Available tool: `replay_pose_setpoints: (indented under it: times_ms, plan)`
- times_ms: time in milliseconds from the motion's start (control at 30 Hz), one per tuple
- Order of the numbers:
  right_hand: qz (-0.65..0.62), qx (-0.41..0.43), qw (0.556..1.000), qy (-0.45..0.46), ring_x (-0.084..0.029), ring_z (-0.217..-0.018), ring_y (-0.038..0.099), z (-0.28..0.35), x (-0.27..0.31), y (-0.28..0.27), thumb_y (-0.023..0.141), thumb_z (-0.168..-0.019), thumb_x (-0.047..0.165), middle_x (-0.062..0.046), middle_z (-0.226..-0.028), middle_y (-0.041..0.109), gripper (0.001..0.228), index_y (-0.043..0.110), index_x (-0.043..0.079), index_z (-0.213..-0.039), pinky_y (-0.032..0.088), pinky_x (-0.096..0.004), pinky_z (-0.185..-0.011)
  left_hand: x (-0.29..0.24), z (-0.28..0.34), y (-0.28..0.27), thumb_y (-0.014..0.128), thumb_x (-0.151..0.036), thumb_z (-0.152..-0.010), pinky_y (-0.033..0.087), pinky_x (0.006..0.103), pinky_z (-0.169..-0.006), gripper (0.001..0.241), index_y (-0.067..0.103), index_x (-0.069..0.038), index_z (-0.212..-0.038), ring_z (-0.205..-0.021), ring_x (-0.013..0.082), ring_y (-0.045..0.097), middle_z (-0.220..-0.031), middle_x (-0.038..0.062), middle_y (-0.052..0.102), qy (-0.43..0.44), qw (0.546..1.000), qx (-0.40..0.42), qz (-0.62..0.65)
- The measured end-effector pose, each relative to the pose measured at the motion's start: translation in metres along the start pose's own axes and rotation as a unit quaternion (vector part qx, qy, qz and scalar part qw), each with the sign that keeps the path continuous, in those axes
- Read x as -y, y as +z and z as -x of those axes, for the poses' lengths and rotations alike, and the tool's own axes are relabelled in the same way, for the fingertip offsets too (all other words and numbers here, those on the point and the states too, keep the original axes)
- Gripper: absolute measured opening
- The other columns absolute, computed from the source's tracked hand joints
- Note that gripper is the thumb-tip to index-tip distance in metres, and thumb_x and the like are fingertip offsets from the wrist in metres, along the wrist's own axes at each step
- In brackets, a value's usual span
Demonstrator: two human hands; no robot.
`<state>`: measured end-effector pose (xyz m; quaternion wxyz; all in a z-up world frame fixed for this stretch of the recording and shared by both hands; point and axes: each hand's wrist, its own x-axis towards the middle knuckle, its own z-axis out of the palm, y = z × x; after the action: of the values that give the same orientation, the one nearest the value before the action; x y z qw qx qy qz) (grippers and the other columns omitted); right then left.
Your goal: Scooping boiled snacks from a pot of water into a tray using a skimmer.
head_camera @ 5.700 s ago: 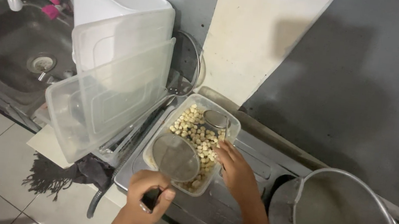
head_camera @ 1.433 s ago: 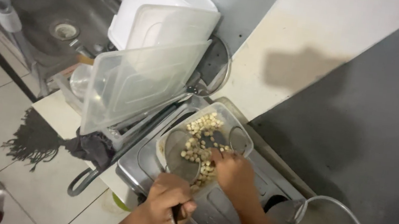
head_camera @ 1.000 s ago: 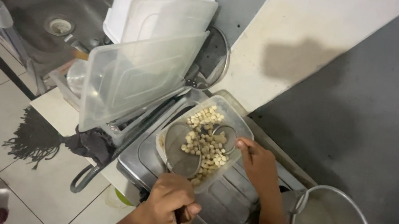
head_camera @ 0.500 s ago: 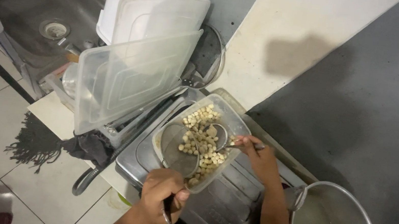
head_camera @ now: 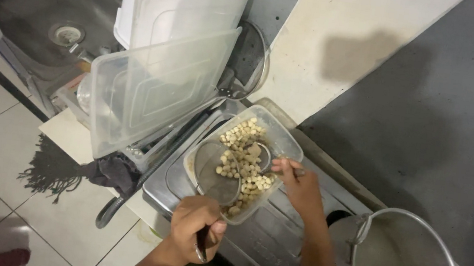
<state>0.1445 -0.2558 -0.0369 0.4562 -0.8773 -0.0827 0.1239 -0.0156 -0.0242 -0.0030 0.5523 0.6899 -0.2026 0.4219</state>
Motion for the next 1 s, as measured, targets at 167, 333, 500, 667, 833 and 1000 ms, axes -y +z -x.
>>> replay_pose_setpoints:
  times_ms: [167, 333, 500, 667, 833, 1000]
  plan:
    - [-0.073, -0.040, 0.996, -0.013, -0.020, -0.095, 0.078, 0.003, -0.004, -0.007, 0.052, -0.105, 0.035, -0.011, -0.102, 0.080, 0.043, 0.076, 0.000, -0.114, 0.064, -0.035, -0.083, 0.001, 0.003, -0.002, 0.063, -0.006, -0.098, 0.041, 0.0395, -0.050, 0.023, 0.050, -0.004, -0.079, -0.053, 0.0266, 0.056, -0.068, 0.009, 0.053, -0.017, 0.999, 0.000, 0.030]
    - [-0.065, -0.091, 0.994, 0.000, -0.020, -0.095, 0.079, 0.018, 0.002, -0.005, 0.051, -0.106, 0.035, -0.010, -0.103, 0.081, 0.043, 0.077, 0.000, -0.112, 0.065, -0.034, -0.083, 0.004, 0.009, -0.004, 0.062, -0.006, -0.098, 0.039, 0.0396, -0.048, 0.023, 0.050, -0.006, -0.079, -0.050, 0.0258, 0.054, -0.065, 0.008, 0.051, -0.003, 1.000, -0.006, 0.013]
    - [-0.115, -0.154, 0.980, -0.055, -0.020, -0.100, 0.078, 0.040, 0.012, -0.002, 0.051, -0.108, 0.032, -0.011, -0.109, 0.079, 0.039, 0.075, 0.001, -0.114, 0.066, -0.036, -0.086, 0.023, 0.040, -0.003, 0.055, -0.003, -0.096, 0.045, 0.0375, -0.049, 0.016, 0.048, -0.007, -0.082, -0.050, 0.0233, 0.054, -0.063, 0.005, 0.051, 0.056, 0.993, -0.104, -0.007]
    - [0.062, -0.079, 0.978, -0.186, -0.025, -0.106, 0.077, 0.075, 0.016, 0.009, 0.056, -0.102, 0.027, -0.008, -0.119, 0.078, 0.028, 0.073, 0.011, -0.117, 0.058, -0.044, -0.095, 0.004, 0.022, -0.012, 0.055, 0.003, -0.094, 0.045, 0.0351, -0.047, 0.015, 0.044, -0.003, -0.086, -0.051, 0.0221, 0.056, -0.066, 0.012, 0.059, 0.053, 0.974, -0.178, -0.132]
    - [0.199, -0.028, 0.905, -0.375, -0.035, -0.130, 0.065, 0.102, -0.013, 0.010, 0.070, -0.090, 0.012, -0.008, -0.128, 0.075, 0.028, 0.070, 0.014, -0.118, 0.033, -0.060, -0.121, 0.011, 0.023, -0.027, 0.065, 0.009, -0.088, 0.038, 0.0311, -0.044, 0.029, 0.039, -0.002, -0.078, -0.045, 0.0126, 0.043, -0.057, 0.006, 0.049, 0.161, 0.968, -0.162, -0.107]
    - [0.193, -0.071, 0.897, -0.391, -0.035, -0.136, 0.058, 0.123, -0.023, -0.003, 0.077, -0.083, 0.001, -0.009, -0.133, 0.068, 0.037, 0.070, 0.011, -0.119, 0.033, -0.059, -0.121, 0.010, 0.029, -0.028, 0.063, -0.002, -0.093, 0.025, 0.0330, -0.051, 0.033, 0.037, -0.010, -0.073, -0.047, 0.0123, 0.031, -0.050, 0.004, 0.039, -0.054, 0.911, -0.289, 0.288]
